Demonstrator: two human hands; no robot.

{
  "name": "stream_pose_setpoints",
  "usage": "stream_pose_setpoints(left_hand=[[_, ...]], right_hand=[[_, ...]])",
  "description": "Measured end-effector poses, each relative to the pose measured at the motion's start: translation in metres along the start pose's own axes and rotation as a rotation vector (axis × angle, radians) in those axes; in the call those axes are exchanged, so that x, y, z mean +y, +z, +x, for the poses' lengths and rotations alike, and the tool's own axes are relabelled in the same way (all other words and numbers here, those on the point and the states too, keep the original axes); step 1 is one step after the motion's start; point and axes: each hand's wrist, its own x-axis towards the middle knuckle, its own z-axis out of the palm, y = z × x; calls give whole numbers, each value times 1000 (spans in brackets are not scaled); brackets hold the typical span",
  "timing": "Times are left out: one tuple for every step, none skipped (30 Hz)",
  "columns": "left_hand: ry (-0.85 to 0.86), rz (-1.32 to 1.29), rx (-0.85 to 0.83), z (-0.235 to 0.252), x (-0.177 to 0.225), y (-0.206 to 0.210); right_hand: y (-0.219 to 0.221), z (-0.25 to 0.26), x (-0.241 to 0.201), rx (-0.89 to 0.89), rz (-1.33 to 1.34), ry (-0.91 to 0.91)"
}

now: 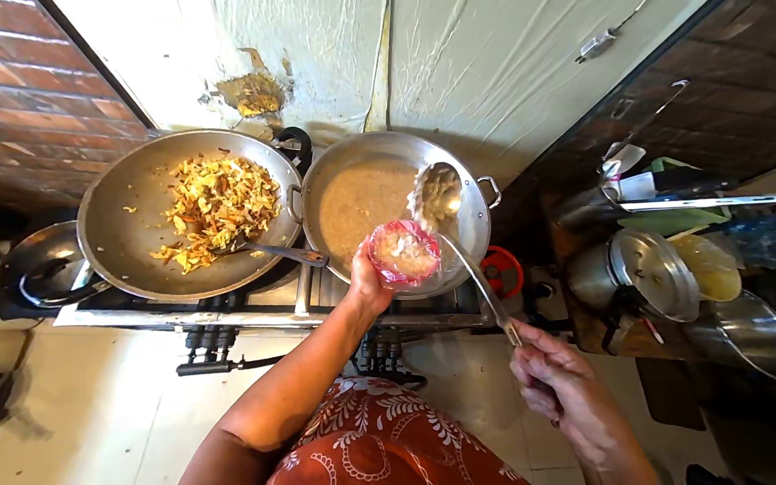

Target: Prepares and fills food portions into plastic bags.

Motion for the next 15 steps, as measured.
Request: stream_pose_setpoints(left_hand=[[-8,-4,-5,-3,1,-1],[-18,-5,-6,-7,2,-2],[-30,-4,-4,-12,4,-4],[-43,-9,-5,-18,7,-5],[-55,-13,-3,-25,9,-7],[-67,-21,-2,-32,13,-9],[-78,-29,10,-40,16,-12],[-84,-35,28,-49,20,-15],[-87,-40,49,-58,23,-19],[-84,-44,65,-67,28,-23],[-78,-49,68,-77,32,-30],[-67,-47,72,-86,36,-36],[-56,-47,81,-95,40,-43],[-46,-56,87,-104,44,-51],[-31,-67,94,-111,48,-60]], right_hand=[[-1,5,-7,-14,11,5],[-2,12,-14,-20,3,2],[-2,20,-21,-13,-34,-17],[-1,30,-27,20,-109,-48],[1,42,-32,63,-227,-91],[2,58,-32,108,-380,-162],[2,76,-29,150,-580,-260],[3,94,-23,175,-797,-356],[7,110,-20,182,-973,-400],[13,124,-17,169,-1099,-401],[22,136,-14,150,-1193,-383],[32,147,-12,130,-1275,-358],[41,155,-10,120,-1351,-352],[50,164,-6,116,-1417,-361],[57,172,-3,121,-1466,-390]])
